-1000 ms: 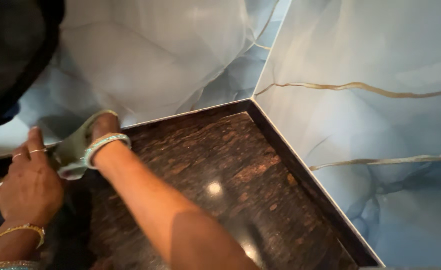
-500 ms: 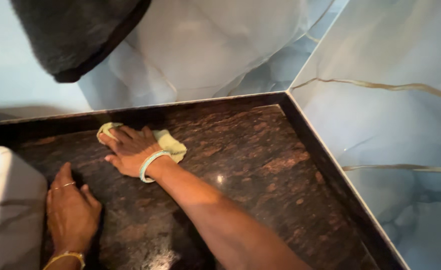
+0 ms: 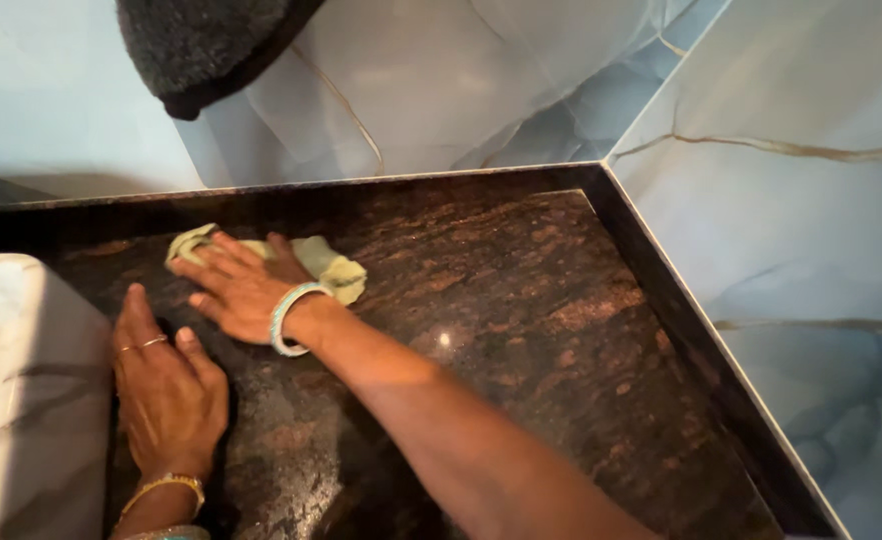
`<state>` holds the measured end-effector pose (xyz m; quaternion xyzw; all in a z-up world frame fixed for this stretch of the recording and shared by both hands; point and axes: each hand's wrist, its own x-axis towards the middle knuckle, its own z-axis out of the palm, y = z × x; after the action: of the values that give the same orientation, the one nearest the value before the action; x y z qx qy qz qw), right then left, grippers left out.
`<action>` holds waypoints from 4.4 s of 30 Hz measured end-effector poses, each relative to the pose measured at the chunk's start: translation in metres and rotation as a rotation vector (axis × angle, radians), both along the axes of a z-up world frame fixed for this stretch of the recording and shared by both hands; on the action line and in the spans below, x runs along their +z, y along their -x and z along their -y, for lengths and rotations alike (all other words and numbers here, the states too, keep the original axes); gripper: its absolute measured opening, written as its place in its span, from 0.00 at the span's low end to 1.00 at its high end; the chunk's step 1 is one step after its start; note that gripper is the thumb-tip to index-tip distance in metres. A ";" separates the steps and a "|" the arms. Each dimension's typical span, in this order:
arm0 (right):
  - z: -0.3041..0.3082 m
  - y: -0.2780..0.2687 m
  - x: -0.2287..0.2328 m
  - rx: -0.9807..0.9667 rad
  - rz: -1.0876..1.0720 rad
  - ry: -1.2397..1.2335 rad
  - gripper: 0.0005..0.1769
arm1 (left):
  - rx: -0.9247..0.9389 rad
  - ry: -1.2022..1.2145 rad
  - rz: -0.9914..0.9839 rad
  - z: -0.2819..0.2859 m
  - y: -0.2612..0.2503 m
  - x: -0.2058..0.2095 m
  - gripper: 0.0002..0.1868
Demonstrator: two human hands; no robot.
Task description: The person wipes a white marble sink and the surrounding dark countertop with a light green cloth. They clean the sink basin, the faucet, and the countertop surfaces in a repetitive wiping motion.
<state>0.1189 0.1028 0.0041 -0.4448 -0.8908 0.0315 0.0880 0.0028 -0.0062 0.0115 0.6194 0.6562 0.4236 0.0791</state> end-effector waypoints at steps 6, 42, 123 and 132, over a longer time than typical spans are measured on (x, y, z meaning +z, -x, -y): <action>0.047 0.015 0.007 -0.014 0.114 0.060 0.35 | -0.041 -0.078 0.187 -0.001 0.014 -0.012 0.33; 0.261 0.071 0.179 0.118 -1.231 0.400 0.22 | -0.712 0.472 0.945 0.159 0.136 0.145 0.24; 0.236 0.188 0.092 -0.613 -0.533 0.214 0.54 | 1.034 0.079 0.859 0.183 0.196 0.000 0.55; 0.247 0.185 0.092 -0.299 -0.340 0.084 0.36 | 1.046 0.002 1.108 0.186 0.219 0.023 0.36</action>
<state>-0.0660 -0.1440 0.0965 -0.5633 -0.7852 0.1298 0.2219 -0.2162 -0.1922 0.0349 -0.0756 0.7289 0.6544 0.1863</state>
